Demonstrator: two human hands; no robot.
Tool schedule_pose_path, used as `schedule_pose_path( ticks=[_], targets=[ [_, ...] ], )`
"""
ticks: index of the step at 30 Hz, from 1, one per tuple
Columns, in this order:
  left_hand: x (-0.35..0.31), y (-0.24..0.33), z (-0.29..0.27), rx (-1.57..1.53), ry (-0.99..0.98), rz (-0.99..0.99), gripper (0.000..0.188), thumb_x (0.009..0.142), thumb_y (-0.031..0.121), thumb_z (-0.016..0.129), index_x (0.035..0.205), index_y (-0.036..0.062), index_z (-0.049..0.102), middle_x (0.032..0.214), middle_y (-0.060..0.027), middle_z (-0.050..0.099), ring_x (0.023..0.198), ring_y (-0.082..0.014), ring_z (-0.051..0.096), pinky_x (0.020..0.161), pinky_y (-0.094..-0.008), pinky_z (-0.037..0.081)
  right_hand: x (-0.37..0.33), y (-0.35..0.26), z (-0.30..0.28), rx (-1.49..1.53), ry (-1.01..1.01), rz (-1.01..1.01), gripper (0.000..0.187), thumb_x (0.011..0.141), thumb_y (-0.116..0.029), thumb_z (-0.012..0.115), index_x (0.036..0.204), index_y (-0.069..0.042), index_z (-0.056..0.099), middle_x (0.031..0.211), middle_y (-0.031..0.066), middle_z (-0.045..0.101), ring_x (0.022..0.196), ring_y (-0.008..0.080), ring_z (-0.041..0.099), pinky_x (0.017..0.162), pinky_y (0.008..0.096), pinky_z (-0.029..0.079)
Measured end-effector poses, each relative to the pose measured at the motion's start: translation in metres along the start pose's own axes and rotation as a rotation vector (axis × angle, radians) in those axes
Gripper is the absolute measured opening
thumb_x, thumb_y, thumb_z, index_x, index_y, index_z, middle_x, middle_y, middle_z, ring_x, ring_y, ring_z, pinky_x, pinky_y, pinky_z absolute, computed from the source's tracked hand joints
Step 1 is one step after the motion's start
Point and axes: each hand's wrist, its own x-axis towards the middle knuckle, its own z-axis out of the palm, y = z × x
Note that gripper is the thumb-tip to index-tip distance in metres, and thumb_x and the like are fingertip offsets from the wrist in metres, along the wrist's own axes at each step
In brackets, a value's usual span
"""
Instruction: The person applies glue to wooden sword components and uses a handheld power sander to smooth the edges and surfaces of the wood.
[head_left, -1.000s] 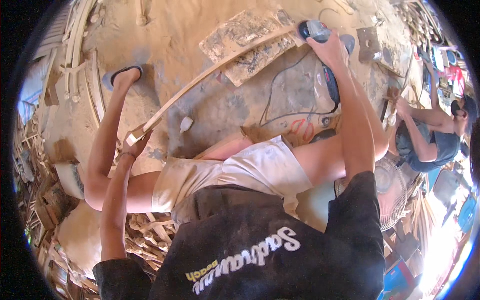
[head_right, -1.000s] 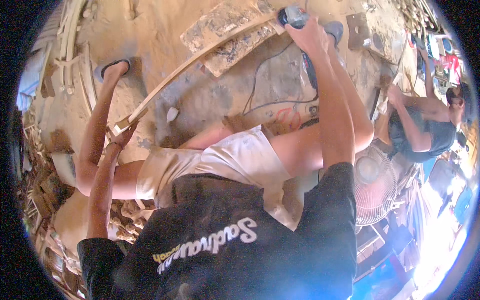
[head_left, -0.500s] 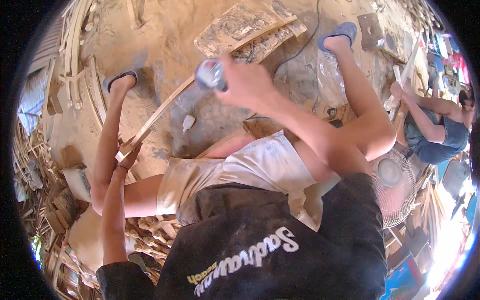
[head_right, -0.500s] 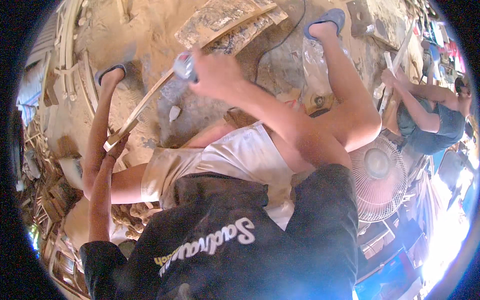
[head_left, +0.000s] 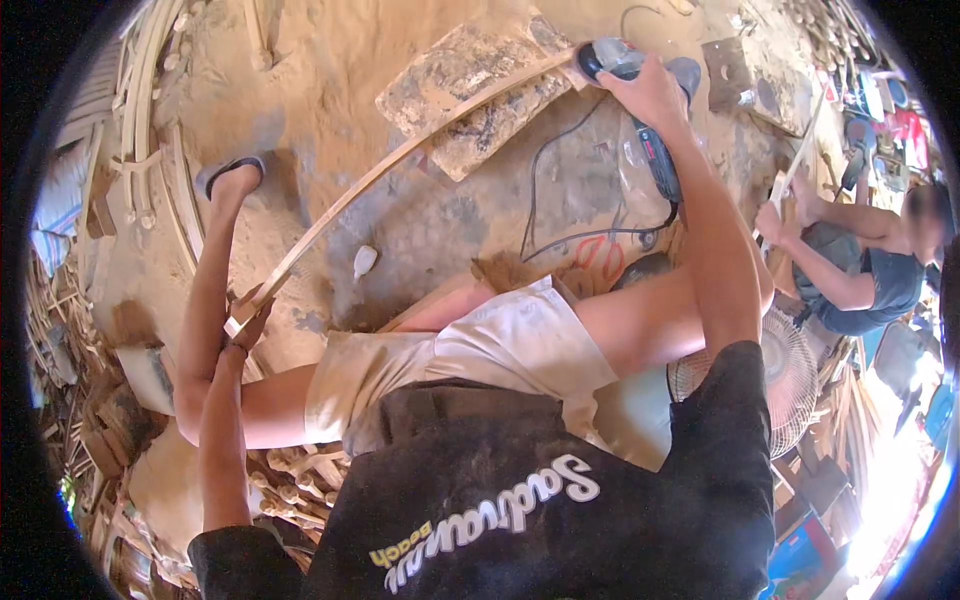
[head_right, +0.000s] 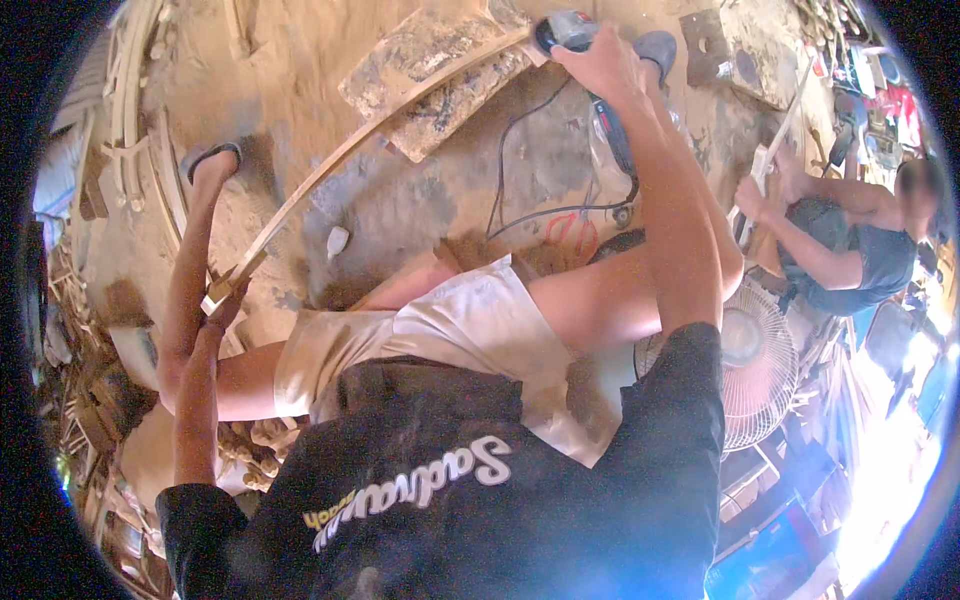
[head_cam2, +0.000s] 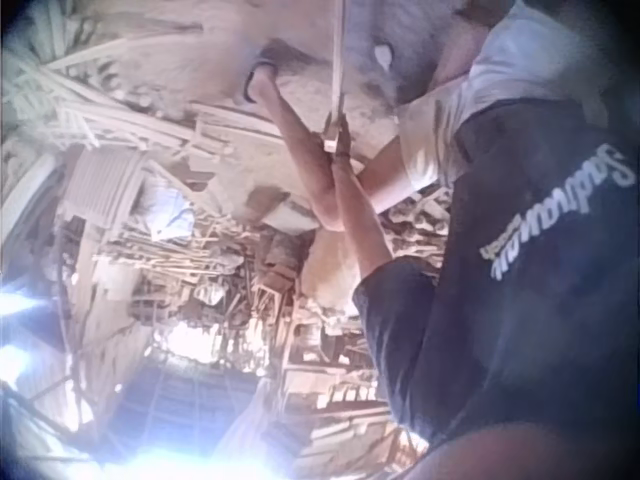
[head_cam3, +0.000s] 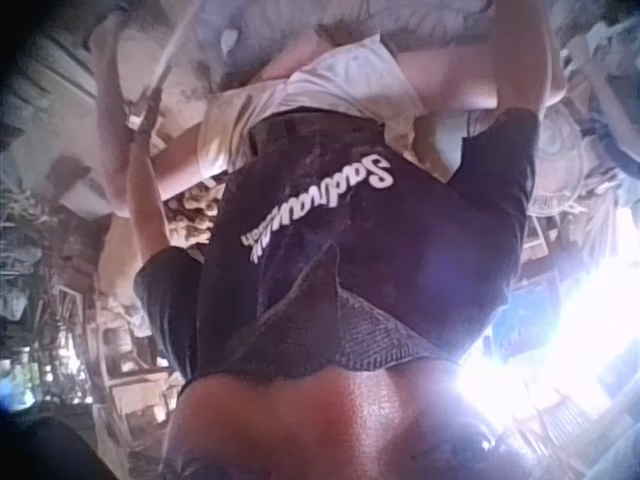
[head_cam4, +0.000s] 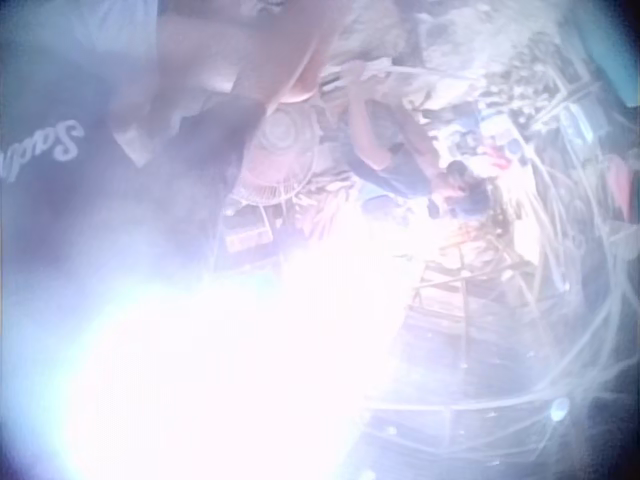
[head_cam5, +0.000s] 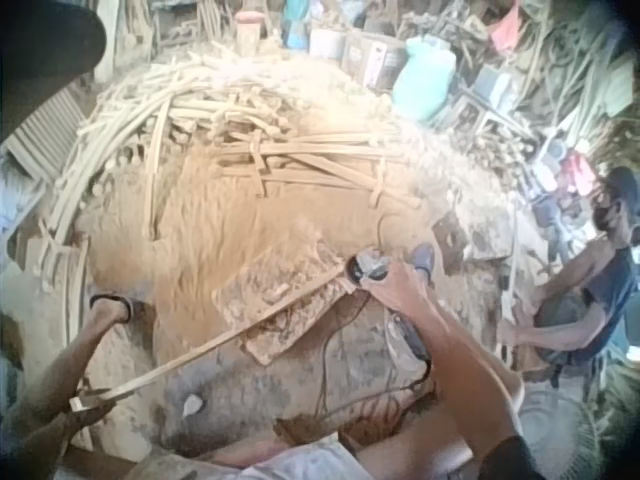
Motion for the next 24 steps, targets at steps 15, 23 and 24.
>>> schedule_pose_path(
  ticks=[15,23,24],
  targets=[
    [0.057,0.022,-0.032,0.024,-0.030,0.000,0.053,0.098,0.038,0.076,0.138,0.0036,0.067,0.109,-0.0174,0.078,0.096,-0.0239,0.075,0.087,-0.0395,0.060,-0.041,-0.051,-0.003,0.122,-0.094,-0.144,0.083,0.081,-0.056,0.083,0.137,-0.002,0.052,0.119,0.0293,0.074,0.113,0.0459,0.073,0.098,0.0518,0.057],
    [0.069,0.028,-0.028,0.004,-0.029,0.008,0.055,0.099,0.039,0.075,0.139,0.0031,0.065,0.111,-0.0176,0.077,0.099,-0.0239,0.075,0.089,-0.0398,0.059,0.033,0.039,0.020,0.203,0.027,-0.002,0.102,0.077,-0.062,0.084,0.143,0.009,0.052,0.130,0.0338,0.070,0.123,0.0458,0.070,0.104,0.0480,0.055],
    [0.063,0.024,-0.029,0.004,-0.029,-0.002,0.055,0.099,0.039,0.075,0.139,0.0030,0.065,0.111,-0.0176,0.077,0.099,-0.0239,0.075,0.089,-0.0398,0.059,0.030,0.032,0.024,0.226,-0.014,-0.001,0.103,0.077,-0.062,0.084,0.143,0.010,0.052,0.129,0.0340,0.070,0.123,0.0459,0.070,0.104,0.0477,0.055]
  ],
)
